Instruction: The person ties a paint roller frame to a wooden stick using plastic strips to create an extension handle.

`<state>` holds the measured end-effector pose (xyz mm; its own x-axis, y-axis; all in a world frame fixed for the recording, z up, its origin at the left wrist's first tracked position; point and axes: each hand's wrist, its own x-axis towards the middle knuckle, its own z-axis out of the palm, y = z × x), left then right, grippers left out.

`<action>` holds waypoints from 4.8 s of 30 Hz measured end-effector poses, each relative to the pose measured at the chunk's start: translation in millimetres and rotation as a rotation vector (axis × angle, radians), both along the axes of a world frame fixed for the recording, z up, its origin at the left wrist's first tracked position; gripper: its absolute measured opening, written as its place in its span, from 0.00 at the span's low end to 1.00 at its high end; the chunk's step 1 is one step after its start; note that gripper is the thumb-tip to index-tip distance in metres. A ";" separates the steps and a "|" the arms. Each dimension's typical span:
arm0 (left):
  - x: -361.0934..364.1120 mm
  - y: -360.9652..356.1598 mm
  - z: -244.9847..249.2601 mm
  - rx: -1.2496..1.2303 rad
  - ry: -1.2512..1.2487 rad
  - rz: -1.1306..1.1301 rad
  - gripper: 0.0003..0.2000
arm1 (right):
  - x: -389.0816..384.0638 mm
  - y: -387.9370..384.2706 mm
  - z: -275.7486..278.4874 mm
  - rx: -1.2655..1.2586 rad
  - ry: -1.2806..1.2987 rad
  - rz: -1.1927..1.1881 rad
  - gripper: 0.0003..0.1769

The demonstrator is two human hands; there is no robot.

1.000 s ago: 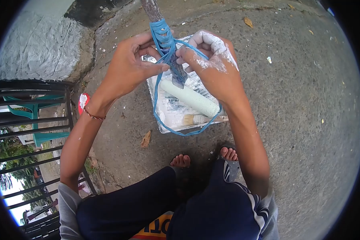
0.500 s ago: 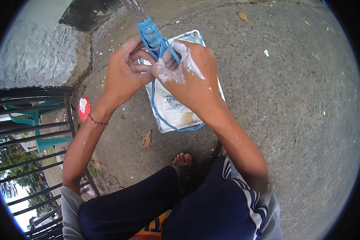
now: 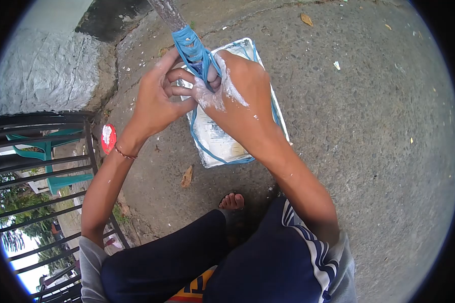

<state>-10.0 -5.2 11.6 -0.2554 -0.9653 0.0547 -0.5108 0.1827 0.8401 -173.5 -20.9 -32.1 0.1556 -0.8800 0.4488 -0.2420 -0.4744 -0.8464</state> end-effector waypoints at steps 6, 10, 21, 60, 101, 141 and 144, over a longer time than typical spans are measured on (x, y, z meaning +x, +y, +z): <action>-1.5 -0.5 -7.3 -0.073 -0.020 0.020 0.39 | -4.8 3.3 3.8 -0.034 -0.019 0.017 0.11; 1.5 -1.0 -6.2 -0.092 -0.070 -0.001 0.38 | -16.0 1.6 2.2 0.211 -0.155 0.194 0.08; 4.6 -1.2 -9.8 0.026 0.131 -0.016 0.38 | 0.8 13.5 3.7 0.014 0.003 -0.022 0.11; -7.4 23.7 16.4 0.220 0.125 0.065 0.42 | -12.4 4.4 -26.8 0.547 -0.536 0.465 0.12; 6.3 14.4 19.7 -0.588 -0.440 -0.107 0.09 | -11.0 19.4 -20.1 0.807 -1.127 0.700 0.15; -0.2 16.9 -8.2 -0.226 0.159 0.078 0.18 | -24.1 -13.2 11.8 -0.086 0.079 0.212 0.11; -3.8 23.2 -14.4 -0.128 0.241 0.197 0.18 | -20.3 -26.8 2.3 0.243 0.029 0.229 0.18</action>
